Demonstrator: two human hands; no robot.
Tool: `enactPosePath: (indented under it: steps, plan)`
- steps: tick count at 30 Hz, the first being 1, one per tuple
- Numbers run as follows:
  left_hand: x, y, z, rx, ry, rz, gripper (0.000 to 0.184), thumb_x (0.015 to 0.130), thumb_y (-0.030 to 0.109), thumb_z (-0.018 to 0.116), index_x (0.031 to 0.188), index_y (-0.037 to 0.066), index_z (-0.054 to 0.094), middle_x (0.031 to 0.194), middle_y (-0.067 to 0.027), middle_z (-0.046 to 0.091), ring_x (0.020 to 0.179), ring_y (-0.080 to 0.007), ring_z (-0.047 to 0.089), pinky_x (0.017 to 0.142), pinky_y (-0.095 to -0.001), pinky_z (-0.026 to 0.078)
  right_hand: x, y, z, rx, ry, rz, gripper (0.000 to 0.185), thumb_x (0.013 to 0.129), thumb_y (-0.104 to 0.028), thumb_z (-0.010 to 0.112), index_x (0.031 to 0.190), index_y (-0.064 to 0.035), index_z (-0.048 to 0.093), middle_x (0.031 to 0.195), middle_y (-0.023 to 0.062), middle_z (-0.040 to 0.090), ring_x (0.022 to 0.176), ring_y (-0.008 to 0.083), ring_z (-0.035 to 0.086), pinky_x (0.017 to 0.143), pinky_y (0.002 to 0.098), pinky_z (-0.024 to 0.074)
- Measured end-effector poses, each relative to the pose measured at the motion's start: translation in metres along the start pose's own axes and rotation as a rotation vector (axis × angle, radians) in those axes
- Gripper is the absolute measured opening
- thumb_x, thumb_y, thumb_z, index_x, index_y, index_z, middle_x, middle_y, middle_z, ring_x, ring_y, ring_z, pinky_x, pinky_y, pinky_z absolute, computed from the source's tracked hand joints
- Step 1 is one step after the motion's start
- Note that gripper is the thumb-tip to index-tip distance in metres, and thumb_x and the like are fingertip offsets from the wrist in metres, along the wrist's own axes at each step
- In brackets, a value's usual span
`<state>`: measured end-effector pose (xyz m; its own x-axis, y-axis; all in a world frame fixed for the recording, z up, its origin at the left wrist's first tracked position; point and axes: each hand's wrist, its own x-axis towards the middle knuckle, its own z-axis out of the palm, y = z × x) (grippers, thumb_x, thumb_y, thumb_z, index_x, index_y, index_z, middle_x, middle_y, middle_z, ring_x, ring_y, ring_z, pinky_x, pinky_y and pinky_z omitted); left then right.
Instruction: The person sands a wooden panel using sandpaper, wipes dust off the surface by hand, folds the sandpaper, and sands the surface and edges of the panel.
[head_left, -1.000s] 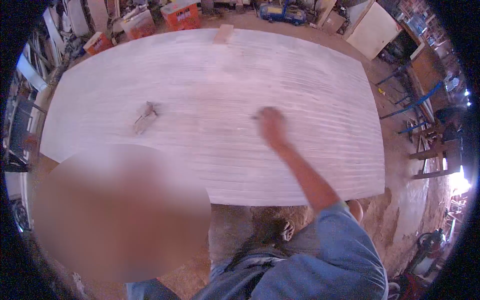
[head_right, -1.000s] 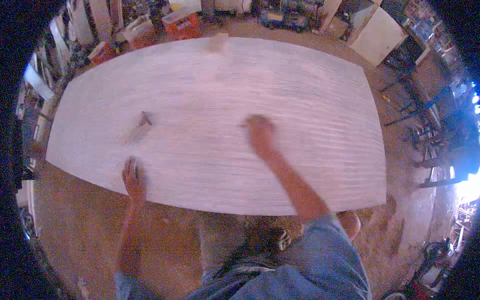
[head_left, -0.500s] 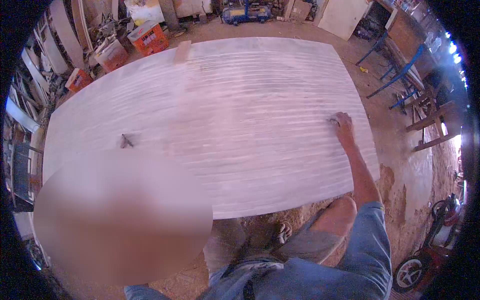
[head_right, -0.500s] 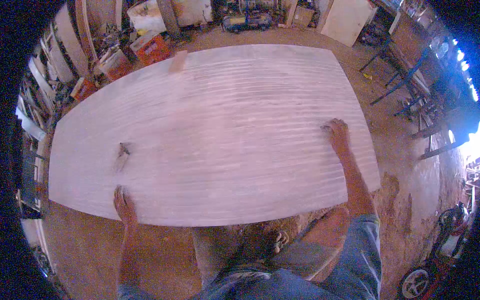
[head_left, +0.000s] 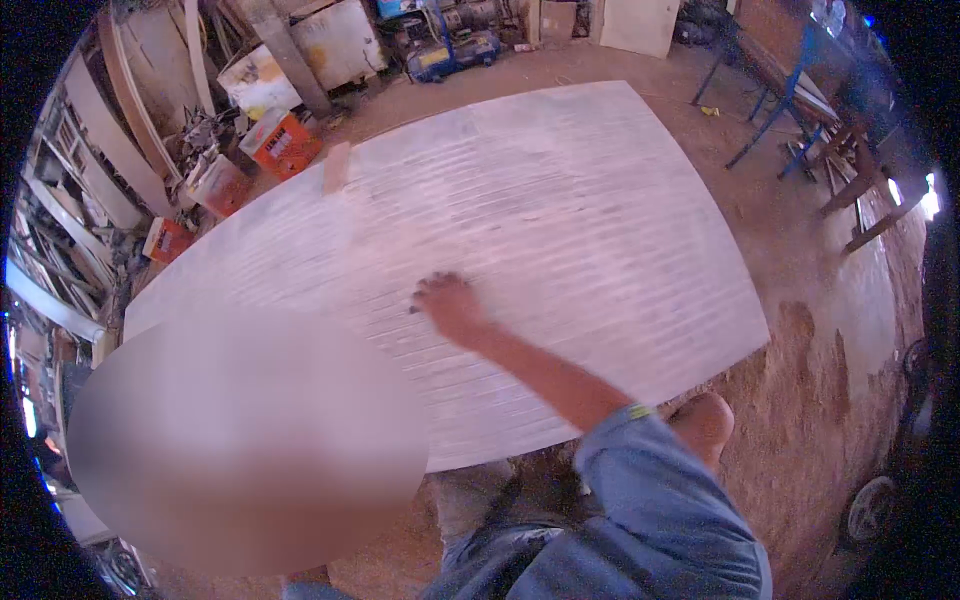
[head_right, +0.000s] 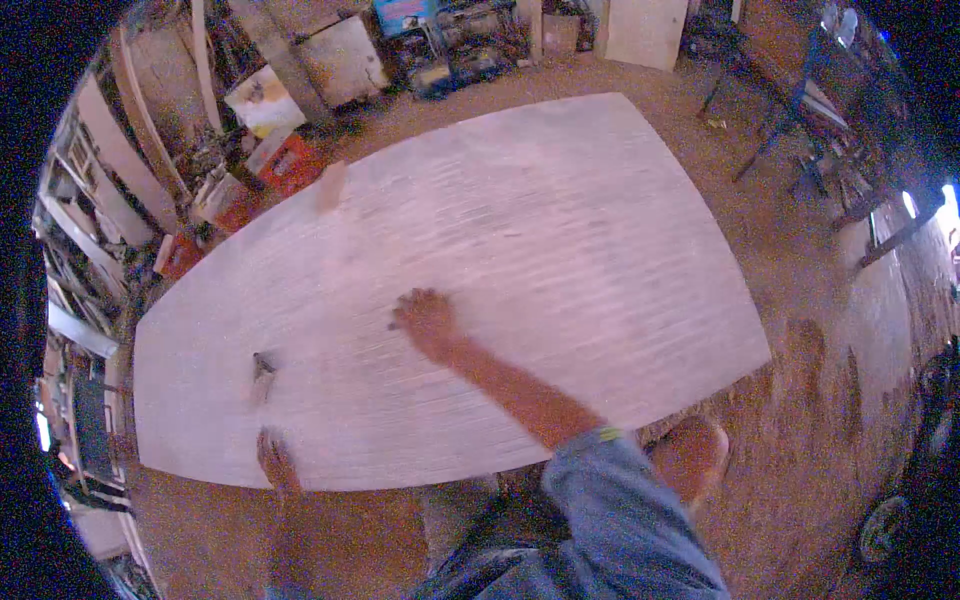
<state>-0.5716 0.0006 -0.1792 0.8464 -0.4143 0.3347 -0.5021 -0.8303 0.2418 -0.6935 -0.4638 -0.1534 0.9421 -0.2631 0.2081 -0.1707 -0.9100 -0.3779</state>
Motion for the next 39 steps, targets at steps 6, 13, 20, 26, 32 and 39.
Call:
enactPosePath:
  steps: [6,13,20,26,32,39]
  plan:
    - [0.004,0.001,0.002,-0.003,0.001,-0.035,0.042,0.095,0.022,0.043,0.129,-0.002,0.048,0.139,-0.0195,0.043,0.131,-0.0343,0.035,0.110,-0.0441,0.022,-0.128,0.277,-0.103,-0.151,0.256,0.203,0.026,0.071,-0.005,0.056,0.093,-0.0120,0.068,0.108,0.0126,0.061,0.110,0.0322,0.051,0.098,0.0479,0.0364]
    - [0.005,0.017,-0.008,0.001,-0.006,-0.073,0.042,0.096,0.022,0.042,0.130,-0.002,0.046,0.139,-0.0188,0.043,0.132,-0.0339,0.034,0.110,-0.0454,0.021,-0.095,0.190,-0.088,-0.309,0.173,0.197,0.031,0.070,-0.004,0.063,0.101,-0.0079,0.064,0.107,0.0114,0.062,0.111,0.0316,0.053,0.094,0.0447,0.0417]
    - [0.003,0.014,-0.008,-0.018,0.025,-0.082,0.040,0.095,0.021,0.044,0.129,0.002,0.048,0.139,-0.0151,0.045,0.133,-0.0305,0.034,0.112,-0.0460,0.017,0.069,-0.089,0.072,-0.048,0.025,-0.086,0.022,0.088,-0.016,0.052,0.107,-0.0093,0.059,0.113,0.0130,0.059,0.108,0.0299,0.055,0.086,0.0503,0.0454]
    - [0.000,-0.008,0.004,0.041,0.017,-0.046,0.041,0.095,0.023,0.043,0.129,0.001,0.048,0.139,-0.0154,0.044,0.133,-0.0308,0.034,0.112,-0.0462,0.017,0.036,-0.015,0.016,-0.041,-0.055,-0.025,0.021,0.084,-0.012,0.054,0.102,-0.0081,0.063,0.120,0.0093,0.057,0.113,0.0280,0.053,0.096,0.0430,0.0431]
    - [0.004,0.008,-0.004,0.049,-0.005,-0.105,0.042,0.095,0.024,0.042,0.131,0.002,0.046,0.140,-0.0152,0.042,0.135,-0.0307,0.032,0.113,-0.0467,0.016,-0.137,0.254,-0.145,-0.312,0.126,0.336,0.024,0.075,0.002,0.053,0.093,-0.0073,0.067,0.115,0.0162,0.058,0.116,0.0362,0.048,0.103,0.0455,0.0363]
    - [0.000,0.000,-0.002,0.022,-0.025,-0.069,0.042,0.095,0.022,0.042,0.132,0.002,0.045,0.142,-0.0149,0.041,0.135,-0.0303,0.031,0.113,-0.0461,0.015,-0.041,0.164,-0.038,-0.196,0.350,0.070,0.013,0.079,-0.007,0.057,0.089,-0.0065,0.065,0.105,0.0133,0.062,0.107,0.0345,0.055,0.093,0.0468,0.0417]
